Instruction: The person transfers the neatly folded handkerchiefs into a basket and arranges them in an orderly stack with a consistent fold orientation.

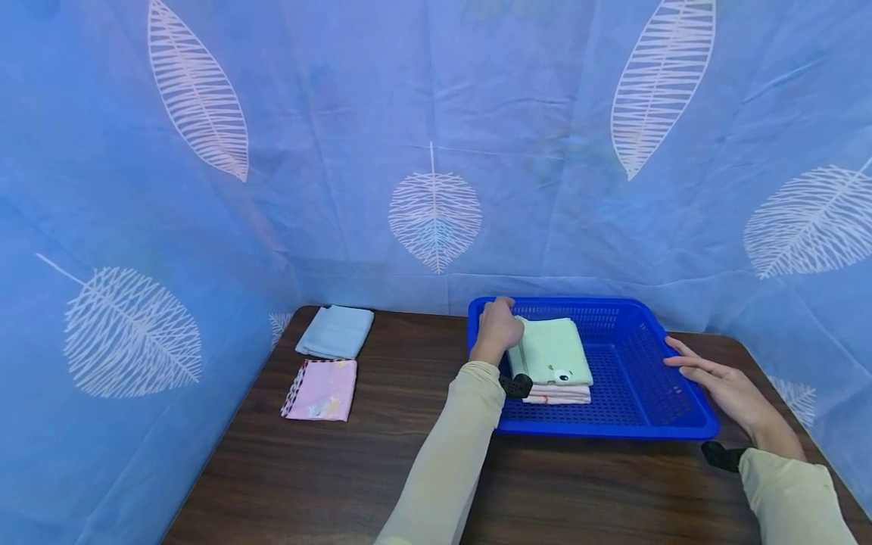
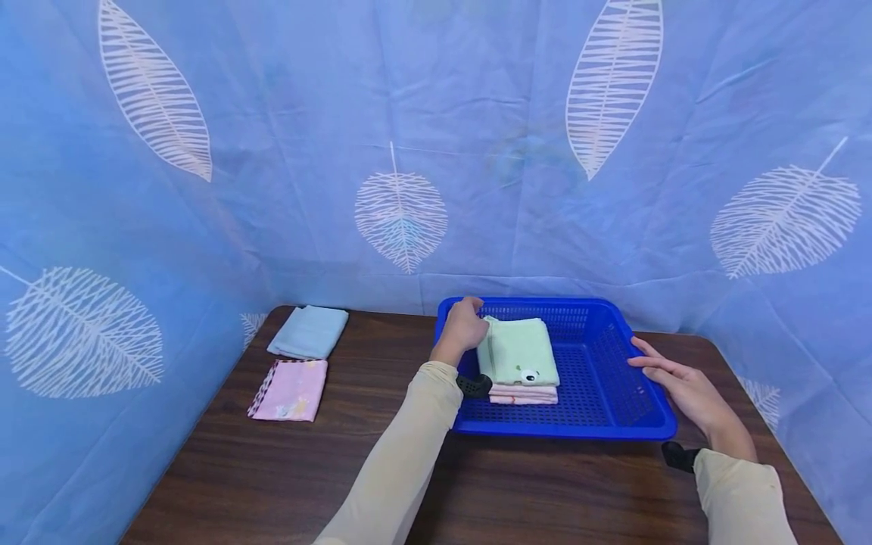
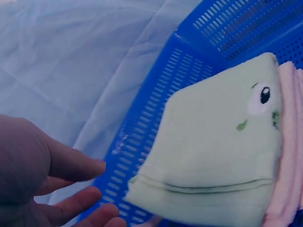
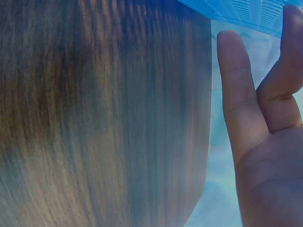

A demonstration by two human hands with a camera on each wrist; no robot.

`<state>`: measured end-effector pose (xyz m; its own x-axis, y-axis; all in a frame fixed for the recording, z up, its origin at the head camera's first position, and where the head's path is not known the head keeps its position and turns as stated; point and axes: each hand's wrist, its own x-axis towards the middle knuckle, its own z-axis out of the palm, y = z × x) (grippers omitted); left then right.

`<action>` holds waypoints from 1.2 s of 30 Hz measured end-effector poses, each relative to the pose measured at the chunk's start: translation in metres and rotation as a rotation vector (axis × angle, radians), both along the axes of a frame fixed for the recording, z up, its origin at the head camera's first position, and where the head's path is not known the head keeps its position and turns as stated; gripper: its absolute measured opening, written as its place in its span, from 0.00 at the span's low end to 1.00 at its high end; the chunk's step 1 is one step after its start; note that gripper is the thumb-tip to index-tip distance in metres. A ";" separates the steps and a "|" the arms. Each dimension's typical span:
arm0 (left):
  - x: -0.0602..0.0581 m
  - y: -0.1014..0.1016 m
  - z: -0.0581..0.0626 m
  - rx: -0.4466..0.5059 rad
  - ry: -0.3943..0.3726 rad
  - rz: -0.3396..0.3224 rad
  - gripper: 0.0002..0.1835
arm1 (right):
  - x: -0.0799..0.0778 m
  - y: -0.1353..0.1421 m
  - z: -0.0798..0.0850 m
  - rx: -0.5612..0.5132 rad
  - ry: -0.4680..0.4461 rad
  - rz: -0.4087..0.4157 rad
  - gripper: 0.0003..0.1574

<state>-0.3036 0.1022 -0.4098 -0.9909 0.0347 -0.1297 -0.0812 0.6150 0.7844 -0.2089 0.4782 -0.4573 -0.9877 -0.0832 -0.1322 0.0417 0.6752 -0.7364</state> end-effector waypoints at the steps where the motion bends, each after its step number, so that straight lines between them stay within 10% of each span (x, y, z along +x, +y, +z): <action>1: 0.000 -0.001 0.002 0.007 0.010 -0.001 0.25 | 0.000 0.000 0.000 -0.005 0.000 0.001 0.38; 19: 0.001 -0.022 0.025 -0.094 0.165 0.071 0.29 | 0.001 -0.001 0.000 -0.028 0.024 0.017 0.37; 36: -0.003 -0.051 0.024 -0.369 0.262 -0.006 0.43 | 0.001 -0.002 0.000 -0.009 0.012 0.007 0.38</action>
<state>-0.3067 0.0508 -0.3854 -0.9919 0.0386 0.1211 0.0952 0.8570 0.5065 -0.2080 0.4760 -0.4573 -0.9887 -0.0911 -0.1194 0.0280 0.6691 -0.7426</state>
